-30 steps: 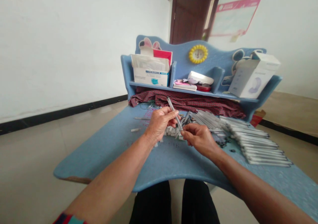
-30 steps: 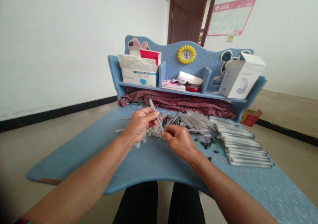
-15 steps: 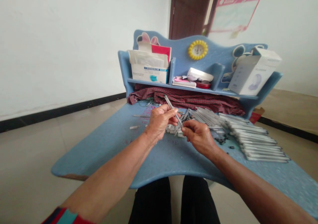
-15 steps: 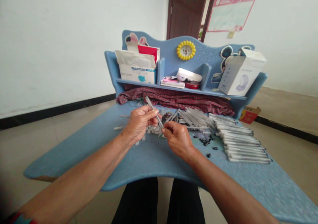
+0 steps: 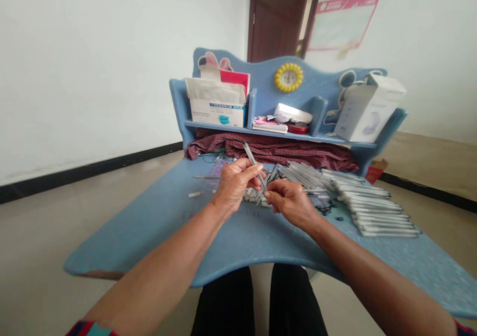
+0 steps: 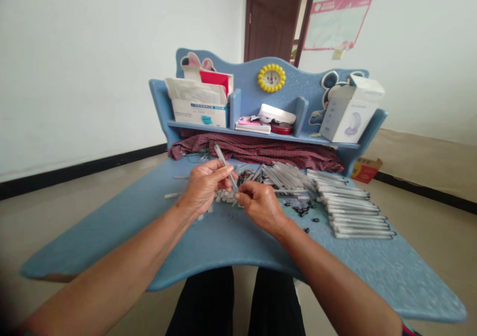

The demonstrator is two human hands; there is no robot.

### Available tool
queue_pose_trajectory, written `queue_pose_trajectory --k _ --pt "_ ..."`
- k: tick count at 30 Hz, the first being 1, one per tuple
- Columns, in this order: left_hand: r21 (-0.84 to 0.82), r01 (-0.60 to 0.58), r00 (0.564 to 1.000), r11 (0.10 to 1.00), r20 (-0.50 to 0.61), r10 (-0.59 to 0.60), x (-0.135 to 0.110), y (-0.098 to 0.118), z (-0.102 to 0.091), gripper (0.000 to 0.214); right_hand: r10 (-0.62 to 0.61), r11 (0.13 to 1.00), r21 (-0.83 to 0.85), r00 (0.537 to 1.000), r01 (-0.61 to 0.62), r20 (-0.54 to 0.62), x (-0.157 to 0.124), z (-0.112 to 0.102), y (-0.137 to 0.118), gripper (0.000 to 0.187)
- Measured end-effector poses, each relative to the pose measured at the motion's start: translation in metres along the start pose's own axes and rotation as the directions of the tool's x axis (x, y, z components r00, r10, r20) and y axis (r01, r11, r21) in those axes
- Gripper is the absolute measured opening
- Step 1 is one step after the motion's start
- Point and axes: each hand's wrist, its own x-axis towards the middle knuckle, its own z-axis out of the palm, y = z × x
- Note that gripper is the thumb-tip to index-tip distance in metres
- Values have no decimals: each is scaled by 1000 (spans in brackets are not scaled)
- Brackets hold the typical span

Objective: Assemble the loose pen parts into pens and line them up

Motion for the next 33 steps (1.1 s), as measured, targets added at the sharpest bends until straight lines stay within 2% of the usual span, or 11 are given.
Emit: queue_pose_trajectory --k 4,8,11,13,16,20,24,27,30,31,33 --pt "42 0 1000 999 -13 0 2 7 0 20 -74 982 -171 996 79 40 6 -4 -8 22" --pt "70 39 999 997 -11 -39 7 11 -2 18 -136 910 -391 990 141 40 8 -14 -22 26" --pt "80 152 986 985 56 -156 10 9 -4 25 -276 760 -596 959 258 63 5 -20 -30 19" --pt "77 250 960 965 107 -257 10 6 -5 29 -370 596 -703 910 387 187 2 -21 -33 24" --pt "53 370 913 928 164 -374 10 1 -6 33 -410 379 -760 832 528 374 0 -18 -35 26" --pt "63 410 886 910 210 -414 8 -2 -4 37 -413 255 -795 806 550 425 -1 -15 -39 25" --pt "93 382 886 920 246 -392 6 -1 -1 36 -423 209 -791 782 576 457 -3 -24 -49 27" --pt "166 361 885 918 250 -393 5 -1 -1 36 -313 231 -830 846 508 431 -7 -46 -54 24" --pt "268 333 881 904 255 -399 6 -1 -2 38 -31 211 -934 957 287 287 -13 -83 -51 23" --pt "295 317 878 901 269 -397 6 -1 -2 37 69 171 -967 977 188 202 -14 -98 -47 24" --pt "330 286 872 900 299 -387 5 -1 -2 36 280 65 -998 960 5 23 -18 -130 -35 26"
